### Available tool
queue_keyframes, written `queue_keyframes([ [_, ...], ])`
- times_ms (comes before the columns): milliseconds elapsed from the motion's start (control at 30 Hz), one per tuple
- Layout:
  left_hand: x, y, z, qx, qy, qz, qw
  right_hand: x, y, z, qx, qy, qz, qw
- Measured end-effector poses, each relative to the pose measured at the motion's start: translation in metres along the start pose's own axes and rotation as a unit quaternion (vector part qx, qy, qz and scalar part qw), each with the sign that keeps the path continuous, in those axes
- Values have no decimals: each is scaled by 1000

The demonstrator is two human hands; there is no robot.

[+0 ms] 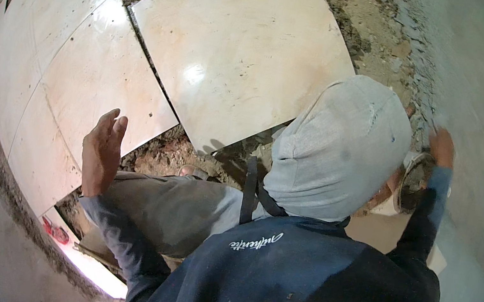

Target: The person measures the distance for a tile, applies mortar to the floor using a trowel, places the tile onto the mortar, and taps it into place with a rubber mallet before wiping the surface with a cloth.

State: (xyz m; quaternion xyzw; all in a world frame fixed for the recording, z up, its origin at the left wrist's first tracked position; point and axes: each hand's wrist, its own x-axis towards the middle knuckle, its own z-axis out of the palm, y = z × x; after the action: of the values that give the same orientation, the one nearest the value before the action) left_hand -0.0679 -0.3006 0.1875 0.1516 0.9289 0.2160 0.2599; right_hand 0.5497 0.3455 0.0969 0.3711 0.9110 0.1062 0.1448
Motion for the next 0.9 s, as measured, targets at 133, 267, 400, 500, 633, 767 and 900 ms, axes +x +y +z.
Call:
queue_keyframes([
  [133,-1,-7,30,27,52,-20,998,131,-203,21,305,-48,-117,944],
  [267,11,-36,105,-6,43,-105,994,172,-304,53,411,-77,-10,909],
  [400,9,-59,183,-23,36,-137,990,179,-334,55,412,-17,14,911],
  [500,4,-48,210,-94,63,-201,973,177,-331,51,412,-10,31,910],
  [633,4,-41,217,-157,77,-250,952,178,-324,45,413,-4,44,910],
  [767,6,-53,238,-143,101,-236,956,180,-322,41,419,0,43,907],
  [900,6,-53,236,-117,80,-225,964,182,-323,40,423,2,38,905],
])
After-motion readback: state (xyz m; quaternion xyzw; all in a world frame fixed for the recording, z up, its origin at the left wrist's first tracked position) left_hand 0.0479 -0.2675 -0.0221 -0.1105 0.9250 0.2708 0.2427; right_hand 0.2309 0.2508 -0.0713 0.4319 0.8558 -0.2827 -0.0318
